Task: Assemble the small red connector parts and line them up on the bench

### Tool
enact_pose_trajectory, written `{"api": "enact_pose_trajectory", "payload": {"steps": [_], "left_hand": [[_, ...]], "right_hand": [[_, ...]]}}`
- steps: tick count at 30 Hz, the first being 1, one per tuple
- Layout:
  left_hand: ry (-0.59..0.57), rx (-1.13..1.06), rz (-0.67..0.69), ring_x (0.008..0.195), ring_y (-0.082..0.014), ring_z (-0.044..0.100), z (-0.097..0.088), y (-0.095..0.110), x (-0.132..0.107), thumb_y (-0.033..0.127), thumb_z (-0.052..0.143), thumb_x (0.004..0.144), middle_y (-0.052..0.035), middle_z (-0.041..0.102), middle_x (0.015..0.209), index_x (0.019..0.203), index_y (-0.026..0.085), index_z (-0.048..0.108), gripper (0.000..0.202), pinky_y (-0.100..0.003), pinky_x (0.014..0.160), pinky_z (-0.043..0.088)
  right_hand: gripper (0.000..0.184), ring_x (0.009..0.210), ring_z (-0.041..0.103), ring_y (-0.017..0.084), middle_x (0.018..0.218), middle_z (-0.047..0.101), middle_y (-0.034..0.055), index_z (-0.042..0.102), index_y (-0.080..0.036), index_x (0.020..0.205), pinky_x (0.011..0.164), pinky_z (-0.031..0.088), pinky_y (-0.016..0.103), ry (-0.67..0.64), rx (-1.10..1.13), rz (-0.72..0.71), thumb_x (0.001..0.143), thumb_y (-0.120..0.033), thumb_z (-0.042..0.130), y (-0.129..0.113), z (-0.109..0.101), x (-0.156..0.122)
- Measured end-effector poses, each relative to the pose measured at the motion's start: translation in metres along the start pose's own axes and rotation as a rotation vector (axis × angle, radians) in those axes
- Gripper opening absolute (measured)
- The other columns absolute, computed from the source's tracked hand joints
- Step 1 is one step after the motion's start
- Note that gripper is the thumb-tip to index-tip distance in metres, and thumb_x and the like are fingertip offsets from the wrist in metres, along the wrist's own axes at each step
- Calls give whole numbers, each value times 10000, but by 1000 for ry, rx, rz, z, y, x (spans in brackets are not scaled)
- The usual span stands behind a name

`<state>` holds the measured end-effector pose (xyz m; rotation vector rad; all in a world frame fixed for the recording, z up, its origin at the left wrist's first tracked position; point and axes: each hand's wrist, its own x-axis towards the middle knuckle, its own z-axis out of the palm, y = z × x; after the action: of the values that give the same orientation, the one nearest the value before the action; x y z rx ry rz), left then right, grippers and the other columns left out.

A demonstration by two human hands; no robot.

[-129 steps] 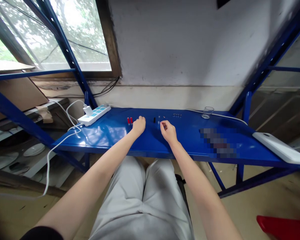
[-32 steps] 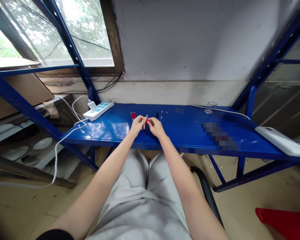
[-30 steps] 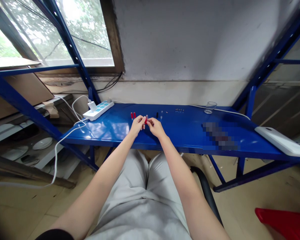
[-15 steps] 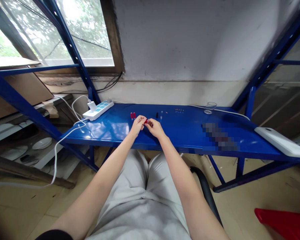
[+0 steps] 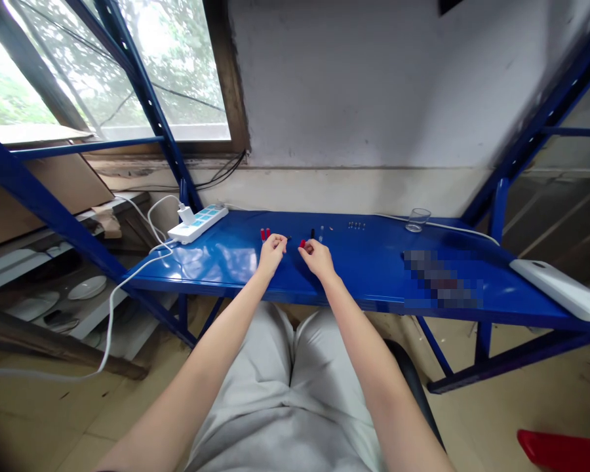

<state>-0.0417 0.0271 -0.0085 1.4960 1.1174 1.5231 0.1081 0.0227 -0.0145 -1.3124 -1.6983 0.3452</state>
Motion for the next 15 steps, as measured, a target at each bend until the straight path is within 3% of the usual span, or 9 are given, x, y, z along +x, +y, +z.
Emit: {"api": "enact_pose_trajectory", "payload": {"steps": [9,15], "left_hand": [[-38,76,-14,478,-77,434,0,1,-1,222,521,762,41,484,504,688,172,528,90,-192,505,317],[-48,92,-12,490,-83,456,-1,-1,-1,221,506,768,35,502,513,694,173,531,92,-194,517,336]], "right_hand": [[170,548,556,153,596,614,36,577,-179,591,520,400,258,-17,-202,203,636,-337,623,49,-53,29],[150,587,577,166,631,635,51,605,-172,615,538,411,263,-28,-224,189,640,-316,638,55,-52,40]]}}
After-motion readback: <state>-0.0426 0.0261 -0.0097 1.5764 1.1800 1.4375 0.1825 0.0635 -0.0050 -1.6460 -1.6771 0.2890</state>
